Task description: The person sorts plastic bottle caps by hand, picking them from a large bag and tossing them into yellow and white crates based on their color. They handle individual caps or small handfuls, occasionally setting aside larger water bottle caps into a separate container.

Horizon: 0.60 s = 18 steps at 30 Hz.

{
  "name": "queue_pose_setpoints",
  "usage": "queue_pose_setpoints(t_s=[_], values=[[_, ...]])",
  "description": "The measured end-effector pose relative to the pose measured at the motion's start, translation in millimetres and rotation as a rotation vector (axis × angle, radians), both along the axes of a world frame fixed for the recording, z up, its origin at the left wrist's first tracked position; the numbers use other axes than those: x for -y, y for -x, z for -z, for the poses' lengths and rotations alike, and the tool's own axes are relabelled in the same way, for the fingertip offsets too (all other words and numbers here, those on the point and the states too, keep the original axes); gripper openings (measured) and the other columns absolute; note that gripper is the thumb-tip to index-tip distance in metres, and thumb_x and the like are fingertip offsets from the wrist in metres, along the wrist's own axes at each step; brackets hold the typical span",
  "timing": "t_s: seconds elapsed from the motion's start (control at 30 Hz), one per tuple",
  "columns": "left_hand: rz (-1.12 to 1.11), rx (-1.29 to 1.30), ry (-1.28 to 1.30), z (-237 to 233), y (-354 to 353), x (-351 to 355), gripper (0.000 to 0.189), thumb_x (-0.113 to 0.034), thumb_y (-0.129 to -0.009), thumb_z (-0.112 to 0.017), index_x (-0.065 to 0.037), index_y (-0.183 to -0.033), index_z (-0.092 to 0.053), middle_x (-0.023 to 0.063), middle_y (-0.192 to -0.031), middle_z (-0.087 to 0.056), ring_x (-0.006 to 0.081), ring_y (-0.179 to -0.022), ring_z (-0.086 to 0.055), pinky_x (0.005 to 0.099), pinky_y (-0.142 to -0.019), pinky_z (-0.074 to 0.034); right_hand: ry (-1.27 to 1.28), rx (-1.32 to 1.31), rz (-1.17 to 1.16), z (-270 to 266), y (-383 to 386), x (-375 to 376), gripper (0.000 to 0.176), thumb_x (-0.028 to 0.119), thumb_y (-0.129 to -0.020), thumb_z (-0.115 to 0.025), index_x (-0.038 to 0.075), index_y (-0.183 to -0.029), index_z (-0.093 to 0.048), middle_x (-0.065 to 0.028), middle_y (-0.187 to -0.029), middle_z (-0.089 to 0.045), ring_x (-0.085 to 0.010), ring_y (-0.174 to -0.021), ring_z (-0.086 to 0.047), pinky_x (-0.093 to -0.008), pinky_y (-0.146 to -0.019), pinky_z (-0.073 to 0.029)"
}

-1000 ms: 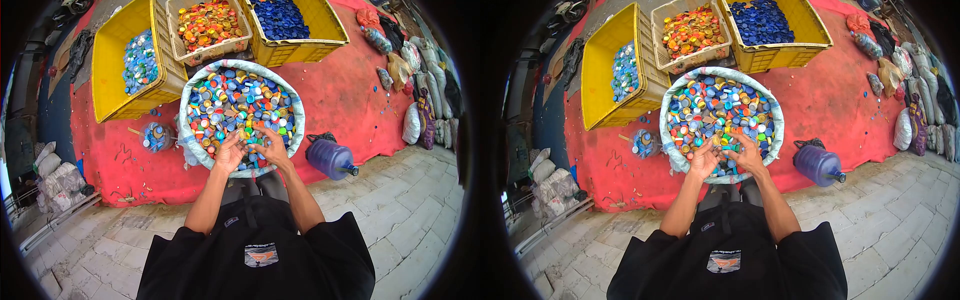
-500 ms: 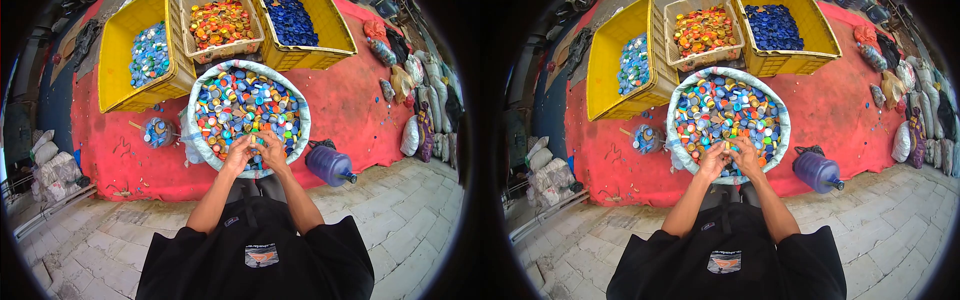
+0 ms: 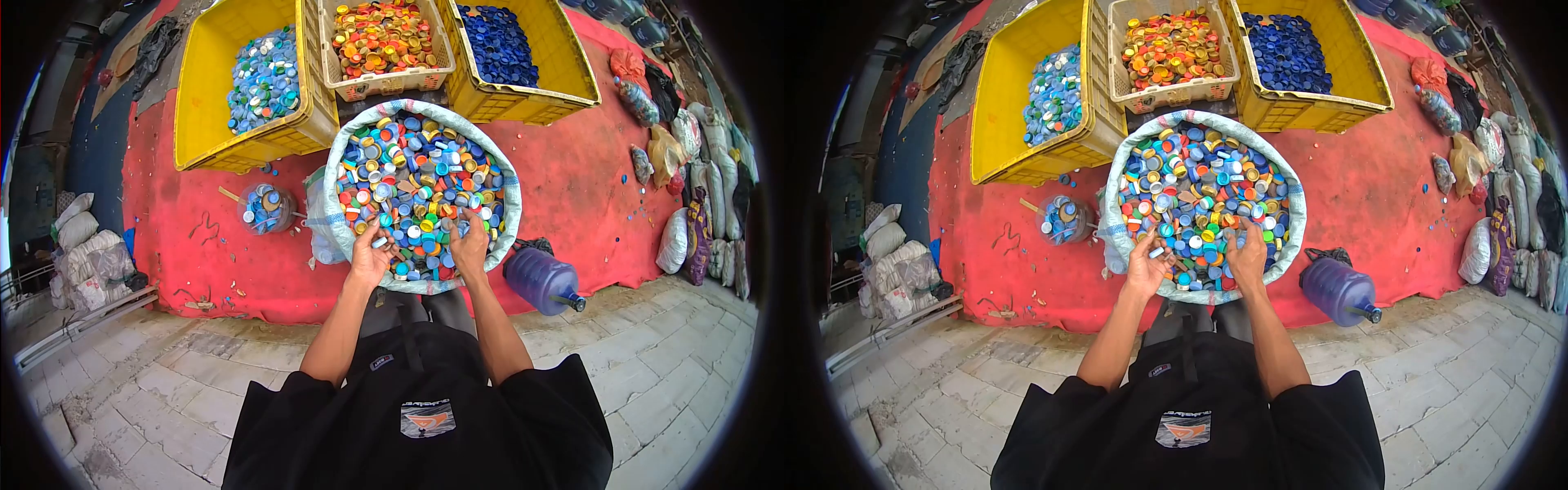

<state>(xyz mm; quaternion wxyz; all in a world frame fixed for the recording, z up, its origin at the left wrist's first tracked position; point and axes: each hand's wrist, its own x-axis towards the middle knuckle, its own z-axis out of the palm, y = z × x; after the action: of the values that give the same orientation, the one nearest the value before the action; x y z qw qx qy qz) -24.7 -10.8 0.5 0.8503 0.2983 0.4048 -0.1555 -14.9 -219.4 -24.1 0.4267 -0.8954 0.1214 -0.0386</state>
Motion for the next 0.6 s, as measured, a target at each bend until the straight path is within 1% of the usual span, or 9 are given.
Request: queue_pose_setpoints(t_s=[0.03,0.07,0.13,0.17,0.23,0.33,0.4,0.47,0.6], values=[[0.005,0.002,-0.008,1,2,-3,0.020,-0.031,-0.090,-0.062,-0.014,-0.098,-0.057,-0.0012,-0.076,-0.053,0.0134,-0.074,-0.053,0.0318,-0.067,-0.046,0.037,-0.023,-0.097,6,1,-2,0.041,0.005,-0.076,-0.069,-0.001,-0.115,-0.057,-0.0204,-0.109,-0.060,-0.0359,-0.097,-0.061,-0.0426,-0.082,-0.048],[0.010,0.004,-0.015,3,4,-6,0.019,-0.032,-0.091,-0.062,-0.014,-0.093,-0.057,-0.0022,-0.074,-0.053,0.0118,-0.071,-0.053,0.0304,-0.065,-0.045,0.023,0.086,-0.173,13,2,-6,0.035,0.008,-0.078,-0.068,0.003,-0.111,-0.059,-0.0170,-0.105,-0.062,-0.0372,-0.091,-0.062,-0.0436,-0.075,-0.051],[0.016,0.010,-0.030,7,9,-12,0.022,-0.034,-0.093,-0.060,-0.015,-0.082,-0.056,-0.0040,-0.068,-0.051,0.0087,-0.064,-0.051,0.0275,-0.061,-0.044,0.042,0.035,-0.251,4,-3,-26,0.034,0.007,-0.077,-0.070,0.004,-0.110,-0.060,-0.0153,-0.100,-0.063,-0.0355,-0.089,-0.063,-0.0427,-0.072,-0.051],[0.010,0.008,-0.014,9,12,-14,0.023,-0.034,-0.092,-0.060,-0.015,-0.080,-0.056,-0.0040,-0.067,-0.051,0.0085,-0.064,-0.051,0.0273,-0.060,-0.044,0.051,0.009,-0.291,1,-6,-34,0.034,0.007,-0.076,-0.070,0.005,-0.109,-0.061,-0.0145,-0.097,-0.063,-0.0347,-0.089,-0.063,-0.0423,-0.071,-0.051],[-0.002,0.004,0.017,11,18,-20,0.025,-0.034,-0.092,-0.061,-0.015,-0.077,-0.054,-0.0041,-0.067,-0.050,0.0082,-0.065,-0.051,0.0267,-0.059,-0.043,0.137,-0.020,-0.377,7,-14,-46,0.035,0.013,-0.077,-0.071,0.009,-0.111,-0.062,-0.0124,-0.102,-0.061,-0.0350,-0.085,-0.064,-0.0448,-0.069,-0.051],[-0.028,-0.030,-0.012,7,24,-21,0.021,-0.032,-0.091,-0.063,-0.014,-0.084,-0.057,-0.0026,-0.076,-0.052,0.0095,-0.064,-0.049,0.0260,-0.059,-0.042,0.258,-0.109,-0.447,18,-27,-63,0.037,0.020,-0.079,-0.070,0.012,-0.114,-0.060,-0.0118,-0.108,-0.059,-0.0352,-0.083,-0.064,-0.0461,-0.067,-0.052],[-0.020,-0.032,-0.040,4,26,-21,0.018,-0.030,-0.090,-0.064,-0.014,-0.086,-0.057,-0.0020,-0.081,-0.053,0.0102,-0.064,-0.048,0.0258,-0.059,-0.042,0.263,-0.178,-0.434,20,-34,-71,0.037,0.019,-0.079,-0.070,0.012,-0.115,-0.060,-0.0118,-0.108,-0.059,-0.0358,-0.084,-0.064,-0.0467,-0.067,-0.052],[-0.003,-0.035,-0.064,3,28,-21,0.017,-0.029,-0.090,-0.065,-0.014,-0.088,-0.058,-0.0024,-0.080,-0.053,0.0098,-0.064,-0.048,0.0257,-0.058,-0.042,0.275,-0.191,-0.444,21,-38,-76,0.039,0.019,-0.079,-0.069,0.011,-0.115,-0.059,-0.0141,-0.106,-0.060,-0.0375,-0.083,-0.064,-0.0474,-0.067,-0.052],[0.048,-0.018,-0.125,6,29,-18,0.015,-0.026,-0.089,-0.065,-0.013,-0.094,-0.060,-0.0028,-0.081,-0.055,0.0079,-0.065,-0.050,0.0253,-0.056,-0.042,0.383,-0.179,-0.477,24,-41,-80,0.033,0.021,-0.080,-0.066,0.008,-0.109,-0.058,-0.0154,-0.102,-0.061,-0.0355,-0.080,-0.066,-0.0471,-0.069,-0.052]])
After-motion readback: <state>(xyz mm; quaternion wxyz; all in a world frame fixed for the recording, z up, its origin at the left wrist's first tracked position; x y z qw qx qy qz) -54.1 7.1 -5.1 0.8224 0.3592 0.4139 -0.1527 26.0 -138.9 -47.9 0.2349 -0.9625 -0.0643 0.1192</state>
